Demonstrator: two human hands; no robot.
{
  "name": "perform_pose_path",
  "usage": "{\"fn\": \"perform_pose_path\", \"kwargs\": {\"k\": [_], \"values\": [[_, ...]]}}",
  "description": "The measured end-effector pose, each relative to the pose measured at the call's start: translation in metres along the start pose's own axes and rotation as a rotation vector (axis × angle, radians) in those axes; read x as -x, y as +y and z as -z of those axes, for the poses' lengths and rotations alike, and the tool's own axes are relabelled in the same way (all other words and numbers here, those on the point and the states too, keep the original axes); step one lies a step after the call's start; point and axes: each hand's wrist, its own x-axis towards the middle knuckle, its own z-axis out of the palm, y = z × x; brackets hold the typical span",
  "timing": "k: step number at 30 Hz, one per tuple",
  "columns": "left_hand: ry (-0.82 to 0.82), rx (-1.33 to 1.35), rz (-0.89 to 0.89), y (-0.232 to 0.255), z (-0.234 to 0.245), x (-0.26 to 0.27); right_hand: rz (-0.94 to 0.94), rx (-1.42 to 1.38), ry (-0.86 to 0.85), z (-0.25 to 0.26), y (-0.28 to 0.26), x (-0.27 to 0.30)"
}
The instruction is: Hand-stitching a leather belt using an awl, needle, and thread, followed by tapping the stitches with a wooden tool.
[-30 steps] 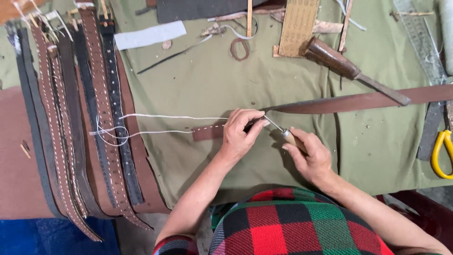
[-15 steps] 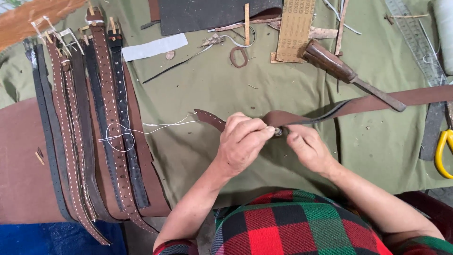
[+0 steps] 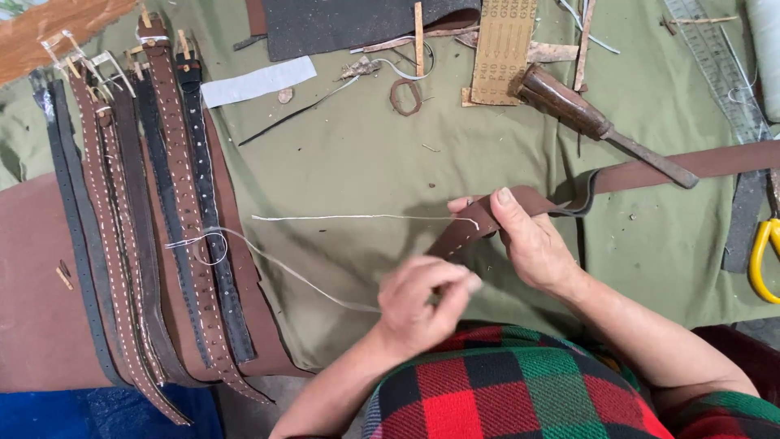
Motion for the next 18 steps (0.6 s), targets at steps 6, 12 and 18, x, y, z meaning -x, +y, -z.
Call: {"fn": "perform_pose_path", "kwargs": {"k": [6,12,18], "values": [[-0.283,0.418,0.457,-0.004,-0.019,0.017,-0.024,0.101,-0.038,0.001,-0.004,-0.004],[-0.024,0.691,0.730,-0.030,-0.048,0.045,0.026,0.185,-0.012,-0.002,-0.006,-0.005],[0.108,1.322,0.857,-0.051,-0.070,0.052,-0.024,0.088,-0.021,0.001,0.014,0.005]]}}
